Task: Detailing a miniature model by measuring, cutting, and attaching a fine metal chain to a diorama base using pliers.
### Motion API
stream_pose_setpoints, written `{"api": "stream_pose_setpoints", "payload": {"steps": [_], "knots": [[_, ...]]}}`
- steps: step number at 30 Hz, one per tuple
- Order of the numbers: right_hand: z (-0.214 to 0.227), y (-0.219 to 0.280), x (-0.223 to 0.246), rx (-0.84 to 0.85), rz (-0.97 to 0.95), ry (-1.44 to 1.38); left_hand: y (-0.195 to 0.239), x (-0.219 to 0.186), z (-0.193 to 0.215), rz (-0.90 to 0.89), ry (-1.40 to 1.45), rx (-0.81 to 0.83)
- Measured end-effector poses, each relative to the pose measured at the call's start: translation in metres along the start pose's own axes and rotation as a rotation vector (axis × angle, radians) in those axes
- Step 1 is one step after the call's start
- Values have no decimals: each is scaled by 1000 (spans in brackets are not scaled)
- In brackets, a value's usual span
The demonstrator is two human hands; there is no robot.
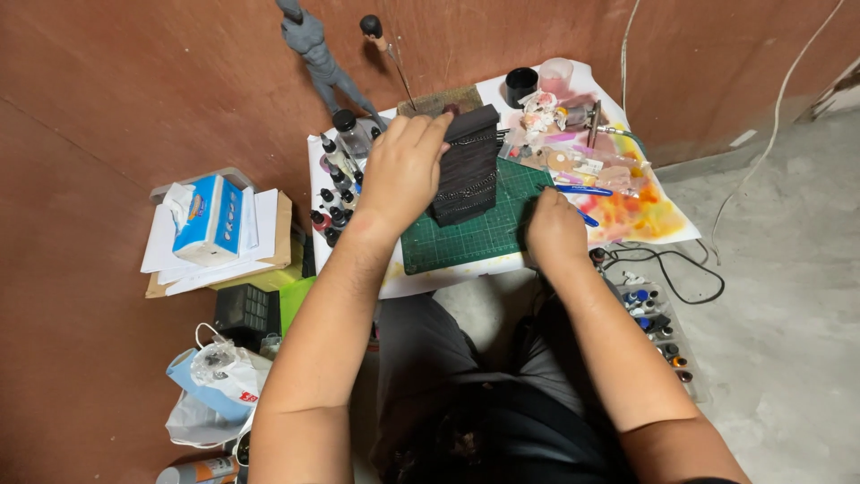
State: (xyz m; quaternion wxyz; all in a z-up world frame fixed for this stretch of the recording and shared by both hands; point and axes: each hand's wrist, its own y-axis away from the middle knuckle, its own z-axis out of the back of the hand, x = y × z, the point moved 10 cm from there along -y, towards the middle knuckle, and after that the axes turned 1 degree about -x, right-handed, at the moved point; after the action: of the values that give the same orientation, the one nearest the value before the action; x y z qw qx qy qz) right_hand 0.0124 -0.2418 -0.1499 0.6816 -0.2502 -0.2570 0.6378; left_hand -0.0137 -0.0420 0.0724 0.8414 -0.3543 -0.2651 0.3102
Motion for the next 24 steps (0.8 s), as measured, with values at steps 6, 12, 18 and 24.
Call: {"api": "stream_pose_setpoints", "payload": {"steps": [6,12,18,24], "knots": [[-4,-7,-39,373,-472,-589,3,13,-3,73,119,25],[2,-2,-39,180,-896,-1601,8,20,-9,92,174,33],[19,-3,-85,28,-681,-1383,4,26,-8,107,270,75],[46,-5,-89,31,-203,-464,4,30,-7,112,340,91]]}}
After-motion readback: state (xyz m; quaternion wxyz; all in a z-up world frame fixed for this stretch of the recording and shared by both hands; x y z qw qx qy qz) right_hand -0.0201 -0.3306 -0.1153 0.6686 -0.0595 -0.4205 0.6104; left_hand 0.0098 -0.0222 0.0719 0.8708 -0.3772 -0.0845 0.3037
